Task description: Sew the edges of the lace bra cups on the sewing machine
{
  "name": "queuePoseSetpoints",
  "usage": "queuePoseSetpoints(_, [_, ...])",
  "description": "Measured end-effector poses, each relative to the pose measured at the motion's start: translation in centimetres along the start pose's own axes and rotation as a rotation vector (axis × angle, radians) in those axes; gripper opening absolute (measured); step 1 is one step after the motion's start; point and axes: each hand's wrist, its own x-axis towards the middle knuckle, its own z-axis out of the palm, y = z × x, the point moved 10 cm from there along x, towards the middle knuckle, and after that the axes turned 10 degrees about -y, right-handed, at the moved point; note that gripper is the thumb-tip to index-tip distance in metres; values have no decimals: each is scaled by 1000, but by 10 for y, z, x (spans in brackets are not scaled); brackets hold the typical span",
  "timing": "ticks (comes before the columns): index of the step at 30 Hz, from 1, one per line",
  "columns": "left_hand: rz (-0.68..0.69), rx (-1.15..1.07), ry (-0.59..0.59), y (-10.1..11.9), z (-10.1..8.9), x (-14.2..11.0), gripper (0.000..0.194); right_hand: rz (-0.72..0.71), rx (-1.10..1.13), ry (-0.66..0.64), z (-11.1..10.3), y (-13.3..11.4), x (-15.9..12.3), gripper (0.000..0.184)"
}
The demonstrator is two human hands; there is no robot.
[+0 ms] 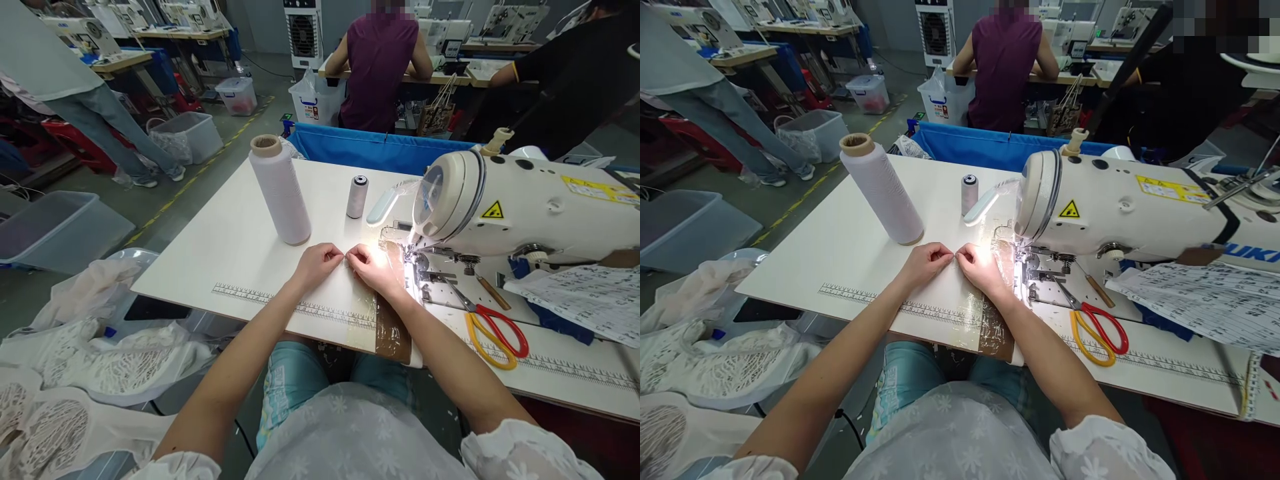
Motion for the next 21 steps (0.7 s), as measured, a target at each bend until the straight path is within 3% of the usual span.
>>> queuePoseSetpoints(8, [69,-18,18,9,0,-3,14,48,-33,12,-2,1,-1,17])
queuePoseSetpoints(21, [135,107,-102,12,12,-1,16,-24,-274,-63,5,-12,2,15])
